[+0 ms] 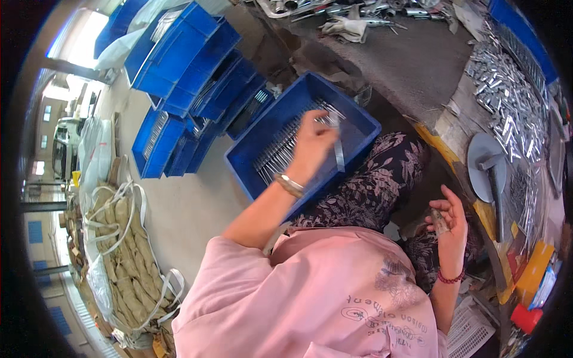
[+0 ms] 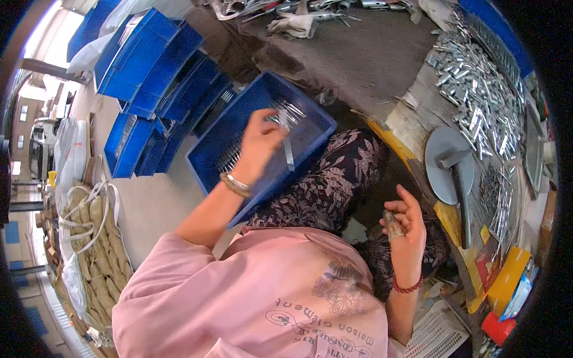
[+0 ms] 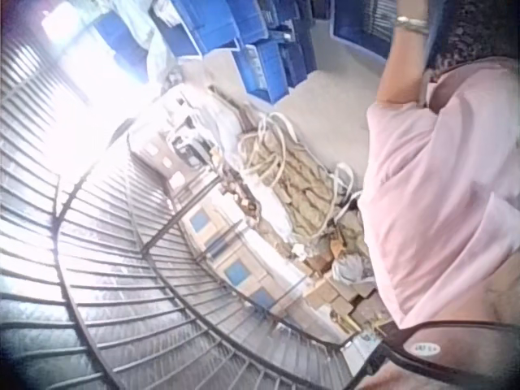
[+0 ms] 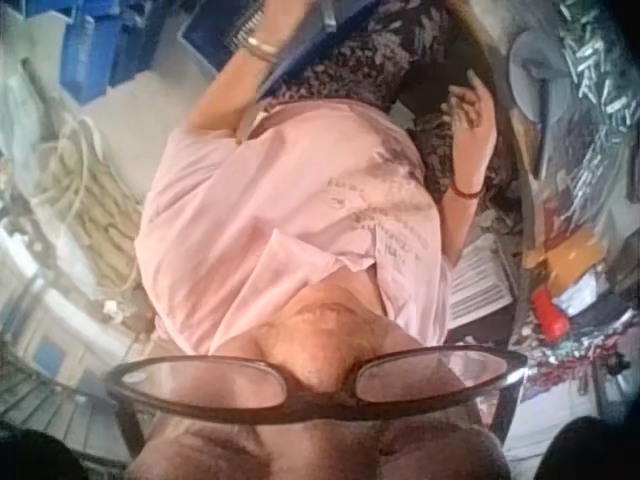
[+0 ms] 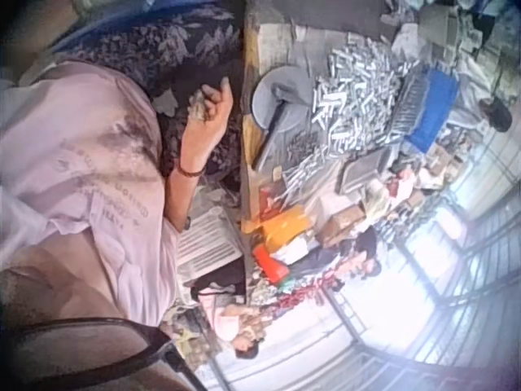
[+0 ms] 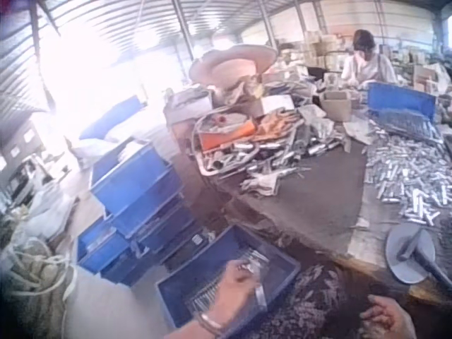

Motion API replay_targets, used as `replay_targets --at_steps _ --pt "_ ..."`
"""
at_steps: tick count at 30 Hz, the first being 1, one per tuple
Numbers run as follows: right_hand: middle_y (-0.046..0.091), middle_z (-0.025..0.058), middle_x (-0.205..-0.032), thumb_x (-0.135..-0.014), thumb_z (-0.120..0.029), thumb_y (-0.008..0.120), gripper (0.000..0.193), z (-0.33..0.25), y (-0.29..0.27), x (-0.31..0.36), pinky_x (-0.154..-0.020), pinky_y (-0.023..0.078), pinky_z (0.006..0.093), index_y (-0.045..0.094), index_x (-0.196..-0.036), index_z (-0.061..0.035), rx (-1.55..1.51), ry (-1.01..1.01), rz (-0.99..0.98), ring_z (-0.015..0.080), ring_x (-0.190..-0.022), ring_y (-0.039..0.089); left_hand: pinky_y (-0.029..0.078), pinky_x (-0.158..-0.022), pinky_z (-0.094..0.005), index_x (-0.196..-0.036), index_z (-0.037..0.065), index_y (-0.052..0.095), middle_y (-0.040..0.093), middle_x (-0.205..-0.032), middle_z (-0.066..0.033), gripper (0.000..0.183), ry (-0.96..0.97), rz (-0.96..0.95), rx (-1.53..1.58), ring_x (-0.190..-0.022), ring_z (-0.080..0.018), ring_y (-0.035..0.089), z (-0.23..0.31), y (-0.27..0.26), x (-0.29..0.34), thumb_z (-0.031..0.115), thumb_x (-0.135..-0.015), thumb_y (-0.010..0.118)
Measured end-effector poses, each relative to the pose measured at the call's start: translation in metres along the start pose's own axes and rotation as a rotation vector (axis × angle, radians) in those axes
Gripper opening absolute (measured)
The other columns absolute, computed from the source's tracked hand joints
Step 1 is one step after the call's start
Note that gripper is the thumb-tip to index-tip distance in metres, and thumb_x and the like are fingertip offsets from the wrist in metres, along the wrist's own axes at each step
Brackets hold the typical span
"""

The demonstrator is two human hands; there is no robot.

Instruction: The person assembles metal components by inserting metal pins into metal sleeves, hammering them over a metal disc, and placing the finished pieces into a blue plastic container.

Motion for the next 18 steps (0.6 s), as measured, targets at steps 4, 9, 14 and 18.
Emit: replay_targets --at_steps 4,9,14,18 --pt "0.066 0.0063 -0.123 -0.103 0.008 0.056 0.053 0.016 -0.002 -0.005 -0.079 0.054 0.0244 0.054 -0.154 -0.0078 -0.020 0.088 -0.035 0.0101 -0.091 0.064 0.057 -0.089 -0.0383 -0.129 0.002 0.065 0.076 -0.114 -0.0188 0.051 -0.245 0.415 -0.352 -0.099 -0.0275 0.074 -0.172 -0.154 -0.026 0.014 -0.082 0.080" --pt "0.067 0.0065 -0.124 -0.103 0.006 0.055 0.051 0.025 -0.001 -0.008 -0.079 0.054 0.0243 0.057 -0.152 -0.0084 -0.013 0.120 -0.037 0.0099 -0.091 0.065 0.059 -0.085 -0.0407 -0.127 0.000 0.067 0.077 -0.108 -0.0213 0.044 -0.592 0.590 -0.404 -0.093 -0.0317 0.076 -0.223 -0.181 -0.011 0.017 -0.088 0.077" --pt "0.067 0.0067 -0.123 -0.104 0.005 0.055 0.049 0.027 0.000 -0.007 -0.080 0.055 0.0249 0.058 -0.151 -0.0086 -0.014 0.121 -0.052 0.0105 -0.093 0.066 0.061 -0.081 -0.0427 -0.125 -0.001 0.067 0.078 -0.104 -0.0230 0.041 -0.609 0.607 -0.537 -0.091 -0.0342 0.078 -0.214 -0.168 -0.009 0.019 -0.091 0.076" --pt "0.067 0.0068 -0.123 -0.104 0.005 0.054 0.049 0.029 0.002 -0.010 -0.080 0.055 0.0253 0.058 -0.151 -0.0085 -0.016 0.117 -0.081 0.0109 -0.093 0.066 0.060 -0.086 -0.0447 -0.124 0.000 0.069 0.078 -0.107 -0.0230 0.038 -0.602 0.518 -0.591 -0.098 -0.0369 0.077 -0.233 -0.199 -0.010 0.019 -0.092 0.075"
Point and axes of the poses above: each hand's wrist, its own x-axis away from the middle knuckle, its own y-axis out of the palm, z = x × y, the point moved 1 cm from there along -x, towards the middle knuckle
